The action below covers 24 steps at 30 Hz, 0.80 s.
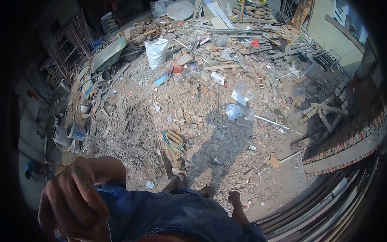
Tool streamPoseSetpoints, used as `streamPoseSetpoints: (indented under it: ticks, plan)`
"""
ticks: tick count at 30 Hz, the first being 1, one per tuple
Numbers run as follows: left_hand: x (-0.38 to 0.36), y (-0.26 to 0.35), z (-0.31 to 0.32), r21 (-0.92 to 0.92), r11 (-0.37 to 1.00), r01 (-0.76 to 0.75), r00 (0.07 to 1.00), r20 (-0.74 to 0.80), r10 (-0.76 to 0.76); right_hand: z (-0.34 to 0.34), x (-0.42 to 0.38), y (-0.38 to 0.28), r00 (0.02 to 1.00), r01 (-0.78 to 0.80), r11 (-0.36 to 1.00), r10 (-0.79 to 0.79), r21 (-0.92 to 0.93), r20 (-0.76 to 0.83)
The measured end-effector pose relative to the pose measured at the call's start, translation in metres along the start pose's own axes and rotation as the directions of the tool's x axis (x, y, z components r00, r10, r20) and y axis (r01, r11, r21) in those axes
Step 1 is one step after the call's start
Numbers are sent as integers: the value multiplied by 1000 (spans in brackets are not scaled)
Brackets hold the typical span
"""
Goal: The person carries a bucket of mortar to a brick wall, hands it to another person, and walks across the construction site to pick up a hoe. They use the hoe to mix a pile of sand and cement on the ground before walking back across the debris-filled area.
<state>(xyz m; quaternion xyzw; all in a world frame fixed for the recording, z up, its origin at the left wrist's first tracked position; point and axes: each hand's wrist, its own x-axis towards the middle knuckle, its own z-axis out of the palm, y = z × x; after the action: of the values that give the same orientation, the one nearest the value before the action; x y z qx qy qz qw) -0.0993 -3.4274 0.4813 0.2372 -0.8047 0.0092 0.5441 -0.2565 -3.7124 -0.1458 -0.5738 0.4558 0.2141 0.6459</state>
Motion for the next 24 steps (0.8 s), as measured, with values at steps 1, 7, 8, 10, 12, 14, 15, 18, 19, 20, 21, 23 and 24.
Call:
streamPoseSetpoints:
  ticks: [1, 7, 8, 10, 12, 14, 15, 18, 19, 20, 21, 23, 24]
  plan:
    - [-1, 0, 1, 1, 1000, 26, 1000, 17, -26, -2, -4, -1, 1000, -1, 1000, 1, -20, 16]
    - [-9, -3, 3, 5, 993, 122, 987, 105, -122, -5, 2, 8, 997, 28, 999, -31, -40, -75]
    - [-8, -3, 5, 4, 993, 116, 988, 100, -116, -7, -1, 7, 997, 25, 999, -28, -41, -78]
    - [-6, -2, 6, 9, 995, 102, 991, 87, -102, -9, -12, -6, 995, 102, 985, -98, -140, 36]
    - [-5, -1, 7, 17, 996, 90, 993, 77, -91, -8, -17, -16, 985, 156, 970, -140, -188, 98]
    - [-5, 1, 10, 21, 996, 82, 994, 70, -83, -5, -20, -21, 999, -31, 999, 31, -11, -30]
    - [-5, 1, 11, 22, 997, 78, 995, 66, -80, -5, -21, -22, 999, -17, 999, 15, -41, -43]
    - [-4, 3, 16, 36, 997, 75, 996, 51, -77, -5, -20, -18, 998, -44, 999, 45, 26, -44]
    - [-3, 3, 18, 44, 996, 71, 996, 41, -73, -6, -19, -18, 998, -44, 999, 45, 18, -43]
    - [-2, 4, 19, 51, 996, 69, 997, 31, -70, -7, -17, -16, 998, -42, 999, 41, -12, -37]
    - [-2, 3, 20, 60, 996, 66, 997, 25, -68, -9, -17, -14, 999, -37, 998, 36, -42, -30]
    - [-3, 3, 21, 71, 995, 64, 998, 3, -64, -11, -15, -8, 999, -41, 998, 39, -52, -32]
    - [-4, 2, 22, 78, 995, 59, 998, -9, -58, -12, -13, -5, 999, -42, 998, 40, -54, -33]
